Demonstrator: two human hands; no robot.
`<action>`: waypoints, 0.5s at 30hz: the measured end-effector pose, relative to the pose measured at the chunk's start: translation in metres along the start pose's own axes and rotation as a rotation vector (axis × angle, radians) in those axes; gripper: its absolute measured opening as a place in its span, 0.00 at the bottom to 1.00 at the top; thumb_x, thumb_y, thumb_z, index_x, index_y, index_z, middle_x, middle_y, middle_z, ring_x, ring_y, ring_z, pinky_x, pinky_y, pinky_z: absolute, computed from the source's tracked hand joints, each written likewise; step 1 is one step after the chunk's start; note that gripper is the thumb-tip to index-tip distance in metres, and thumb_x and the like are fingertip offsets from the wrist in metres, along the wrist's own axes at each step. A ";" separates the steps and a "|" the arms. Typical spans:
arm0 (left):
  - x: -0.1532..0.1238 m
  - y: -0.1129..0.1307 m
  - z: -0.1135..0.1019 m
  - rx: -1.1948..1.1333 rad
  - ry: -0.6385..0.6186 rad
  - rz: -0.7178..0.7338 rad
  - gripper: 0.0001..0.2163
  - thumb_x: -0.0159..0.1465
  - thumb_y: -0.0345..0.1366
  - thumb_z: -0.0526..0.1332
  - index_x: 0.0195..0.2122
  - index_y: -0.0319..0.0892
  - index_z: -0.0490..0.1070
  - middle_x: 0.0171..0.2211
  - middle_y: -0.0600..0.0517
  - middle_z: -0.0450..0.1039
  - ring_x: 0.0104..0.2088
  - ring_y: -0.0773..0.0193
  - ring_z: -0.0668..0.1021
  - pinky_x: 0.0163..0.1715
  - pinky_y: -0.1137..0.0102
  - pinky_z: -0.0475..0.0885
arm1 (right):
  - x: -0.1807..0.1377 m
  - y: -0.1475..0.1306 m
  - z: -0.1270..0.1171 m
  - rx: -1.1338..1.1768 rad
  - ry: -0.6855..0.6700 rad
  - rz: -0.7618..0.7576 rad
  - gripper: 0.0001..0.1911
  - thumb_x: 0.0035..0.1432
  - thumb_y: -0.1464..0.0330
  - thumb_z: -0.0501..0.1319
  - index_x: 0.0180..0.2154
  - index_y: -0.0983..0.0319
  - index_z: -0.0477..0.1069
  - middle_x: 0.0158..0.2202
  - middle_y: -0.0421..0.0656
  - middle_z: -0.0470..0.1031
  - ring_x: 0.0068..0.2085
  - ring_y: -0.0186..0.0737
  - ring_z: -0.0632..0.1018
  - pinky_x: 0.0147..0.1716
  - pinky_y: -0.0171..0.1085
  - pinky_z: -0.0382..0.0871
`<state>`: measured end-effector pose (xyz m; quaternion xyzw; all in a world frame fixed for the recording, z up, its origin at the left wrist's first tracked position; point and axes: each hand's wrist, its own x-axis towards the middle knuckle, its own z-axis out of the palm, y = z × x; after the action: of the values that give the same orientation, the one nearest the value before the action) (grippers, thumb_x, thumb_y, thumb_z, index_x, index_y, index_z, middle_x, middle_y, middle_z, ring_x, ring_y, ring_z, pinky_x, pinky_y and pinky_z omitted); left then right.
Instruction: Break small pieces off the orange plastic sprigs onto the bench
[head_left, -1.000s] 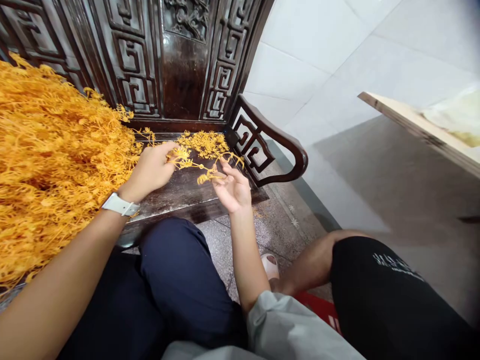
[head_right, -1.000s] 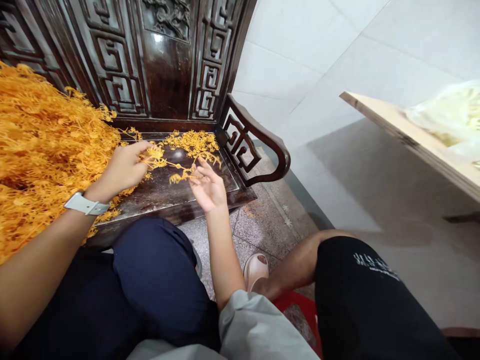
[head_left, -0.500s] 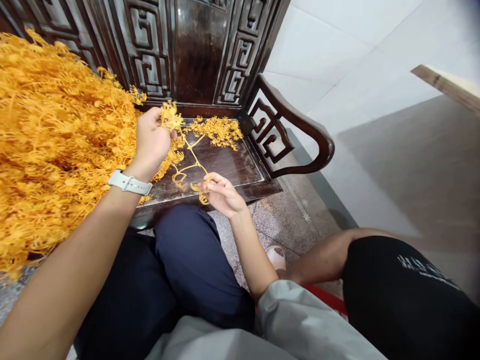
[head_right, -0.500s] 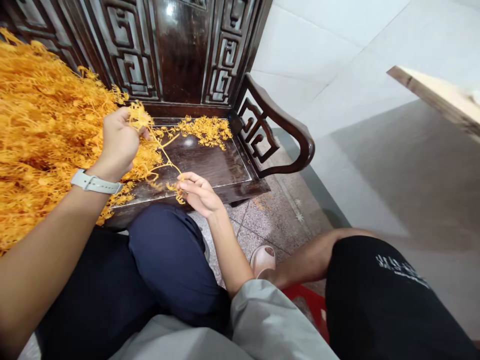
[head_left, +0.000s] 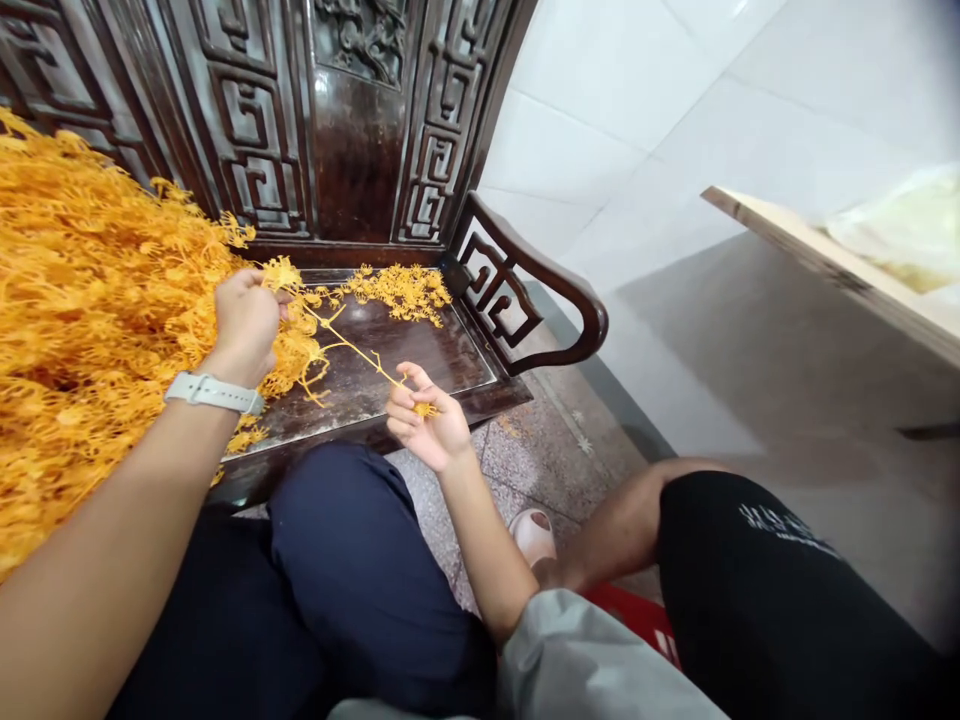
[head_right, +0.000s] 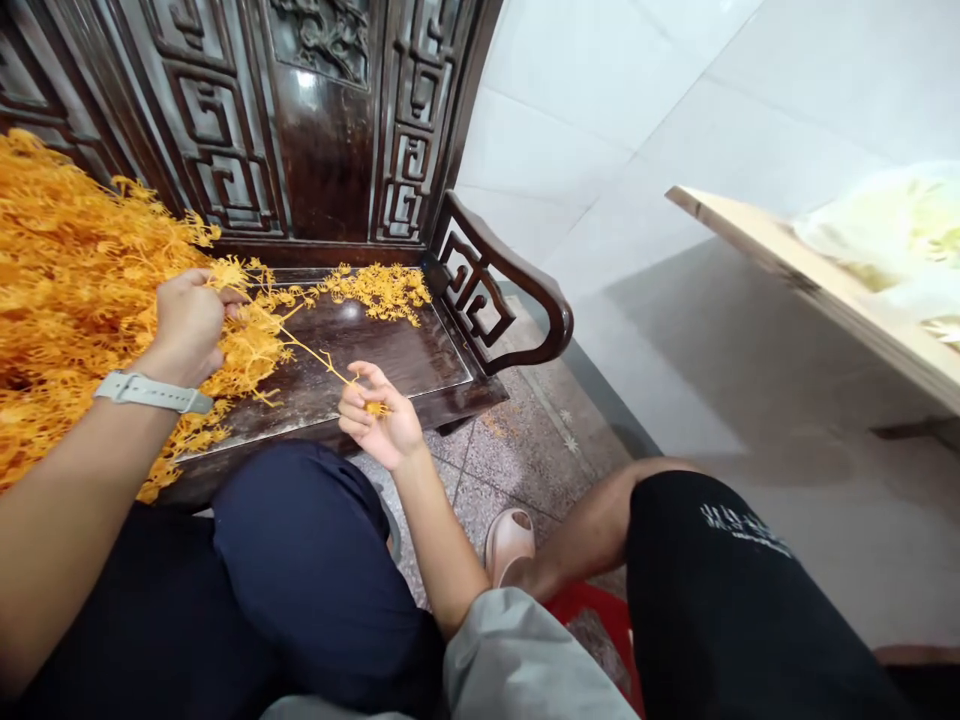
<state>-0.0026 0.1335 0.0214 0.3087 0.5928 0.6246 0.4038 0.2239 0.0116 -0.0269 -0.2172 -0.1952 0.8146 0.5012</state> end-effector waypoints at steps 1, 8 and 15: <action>0.002 0.000 0.000 -0.002 0.010 -0.008 0.14 0.49 0.17 0.57 0.32 0.42 0.66 0.22 0.56 0.68 0.25 0.66 0.68 0.27 0.69 0.59 | -0.001 0.001 0.000 -0.004 -0.013 0.031 0.21 0.59 0.77 0.55 0.52 0.58 0.71 0.29 0.34 0.59 0.23 0.30 0.51 0.22 0.26 0.49; 0.019 -0.004 0.000 -0.039 0.126 -0.184 0.10 0.53 0.20 0.59 0.31 0.42 0.64 0.25 0.56 0.65 0.28 0.67 0.65 0.30 0.67 0.67 | -0.013 0.025 0.006 -0.154 -0.011 0.219 0.12 0.68 0.69 0.59 0.52 0.54 0.65 0.24 0.28 0.45 0.22 0.30 0.40 0.20 0.27 0.38; 0.028 -0.012 0.010 -0.138 0.206 -0.316 0.13 0.56 0.19 0.60 0.34 0.43 0.62 0.28 0.56 0.63 0.31 0.65 0.66 0.28 0.69 0.65 | -0.040 0.037 0.030 -0.349 -0.021 0.194 0.15 0.72 0.61 0.64 0.53 0.53 0.61 0.22 0.25 0.48 0.21 0.29 0.43 0.20 0.27 0.40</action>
<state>-0.0058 0.1629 0.0079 0.1180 0.6278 0.6209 0.4544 0.1967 -0.0433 -0.0156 -0.3103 -0.3169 0.8149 0.3731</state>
